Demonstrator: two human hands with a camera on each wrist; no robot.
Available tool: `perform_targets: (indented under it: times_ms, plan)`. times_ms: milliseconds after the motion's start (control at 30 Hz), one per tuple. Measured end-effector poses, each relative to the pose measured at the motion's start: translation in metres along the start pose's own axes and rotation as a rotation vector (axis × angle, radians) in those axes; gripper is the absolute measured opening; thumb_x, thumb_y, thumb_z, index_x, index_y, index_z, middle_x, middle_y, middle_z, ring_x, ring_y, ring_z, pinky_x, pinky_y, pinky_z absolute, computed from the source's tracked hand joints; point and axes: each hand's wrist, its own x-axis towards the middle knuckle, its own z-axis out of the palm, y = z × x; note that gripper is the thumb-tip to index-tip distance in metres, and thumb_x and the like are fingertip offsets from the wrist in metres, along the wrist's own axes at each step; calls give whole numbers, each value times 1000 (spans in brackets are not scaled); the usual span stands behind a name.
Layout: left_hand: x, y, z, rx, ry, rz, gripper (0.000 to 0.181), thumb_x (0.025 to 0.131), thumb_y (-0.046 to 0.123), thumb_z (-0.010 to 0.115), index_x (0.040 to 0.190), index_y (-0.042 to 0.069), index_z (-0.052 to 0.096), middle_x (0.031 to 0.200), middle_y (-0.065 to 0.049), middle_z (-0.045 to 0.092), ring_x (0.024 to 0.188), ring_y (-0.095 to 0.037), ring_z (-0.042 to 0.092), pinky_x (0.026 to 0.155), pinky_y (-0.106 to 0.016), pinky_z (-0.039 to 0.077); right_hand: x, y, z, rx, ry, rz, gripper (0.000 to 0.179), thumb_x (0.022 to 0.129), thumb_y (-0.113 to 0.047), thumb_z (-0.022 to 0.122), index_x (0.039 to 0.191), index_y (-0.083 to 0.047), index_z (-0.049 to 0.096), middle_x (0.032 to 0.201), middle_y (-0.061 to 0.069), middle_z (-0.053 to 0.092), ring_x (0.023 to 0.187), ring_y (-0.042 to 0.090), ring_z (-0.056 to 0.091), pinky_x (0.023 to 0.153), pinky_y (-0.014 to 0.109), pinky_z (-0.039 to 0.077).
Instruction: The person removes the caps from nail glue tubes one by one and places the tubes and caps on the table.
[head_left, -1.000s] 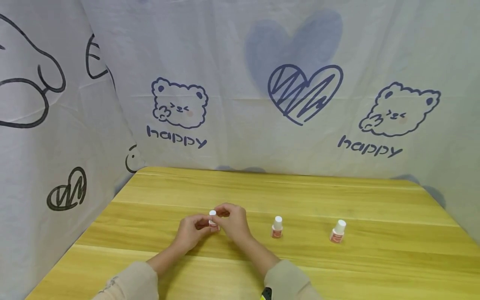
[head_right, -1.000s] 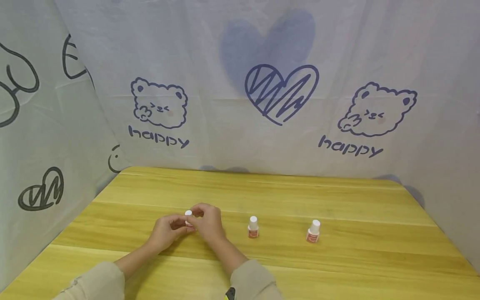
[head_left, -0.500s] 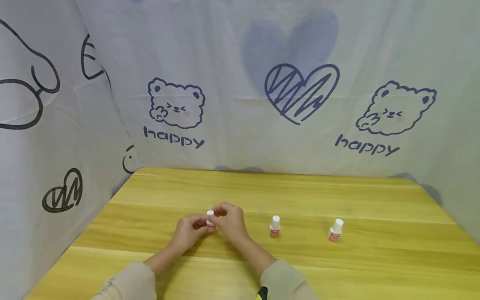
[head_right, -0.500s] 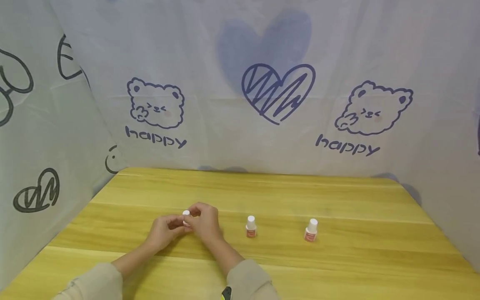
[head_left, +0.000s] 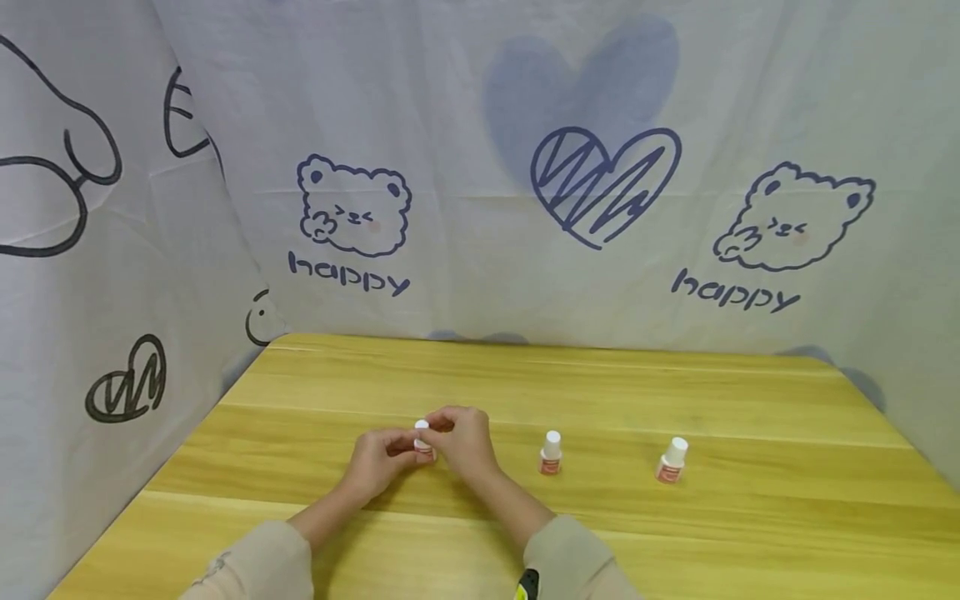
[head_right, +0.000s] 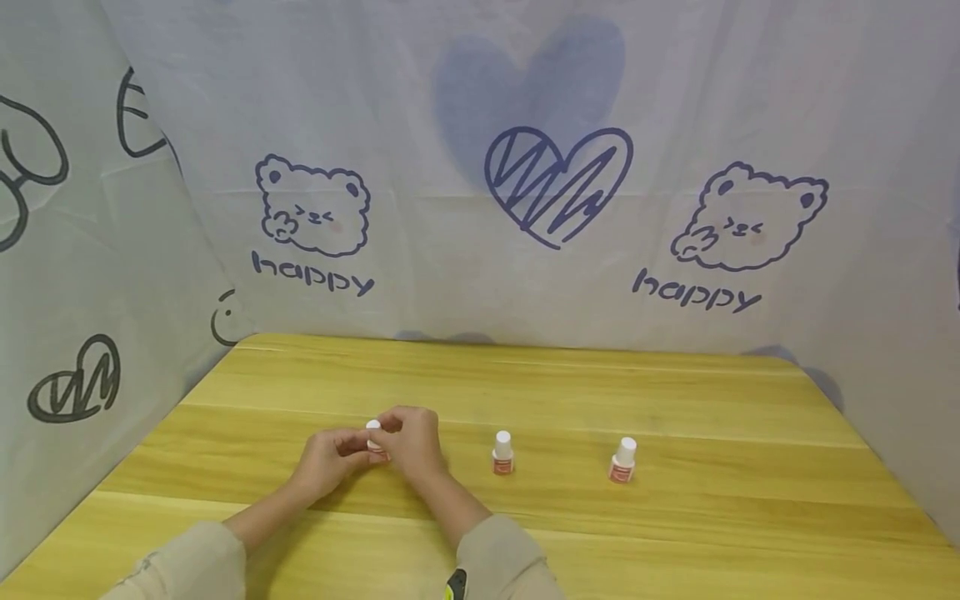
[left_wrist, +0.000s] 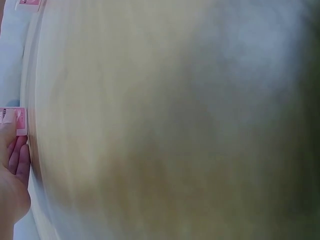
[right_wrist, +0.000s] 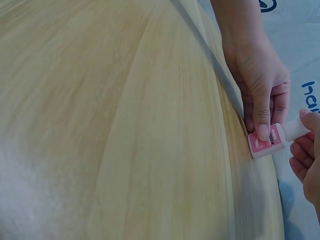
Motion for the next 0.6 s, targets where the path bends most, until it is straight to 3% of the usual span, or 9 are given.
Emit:
perform_targets:
  times_ms: [333, 600]
  plan:
    - [1, -2, -1, 12, -19, 28, 24, 76, 8, 72, 97, -4, 70, 90, -17, 72, 81, -23, 70, 71, -17, 55, 2, 2, 0, 13, -20, 31, 12, 76, -6, 75, 82, 3, 72, 79, 13, 72, 71, 15, 67, 62, 18, 53]
    - [2, -1, -1, 31, -27, 15, 23, 76, 10, 73, 96, -2, 71, 91, -15, 72, 82, -22, 70, 71, -17, 55, 3, 2, -3, 14, -49, 30, 13, 77, -7, 75, 83, 4, 71, 82, 15, 72, 74, 18, 68, 63, 19, 54]
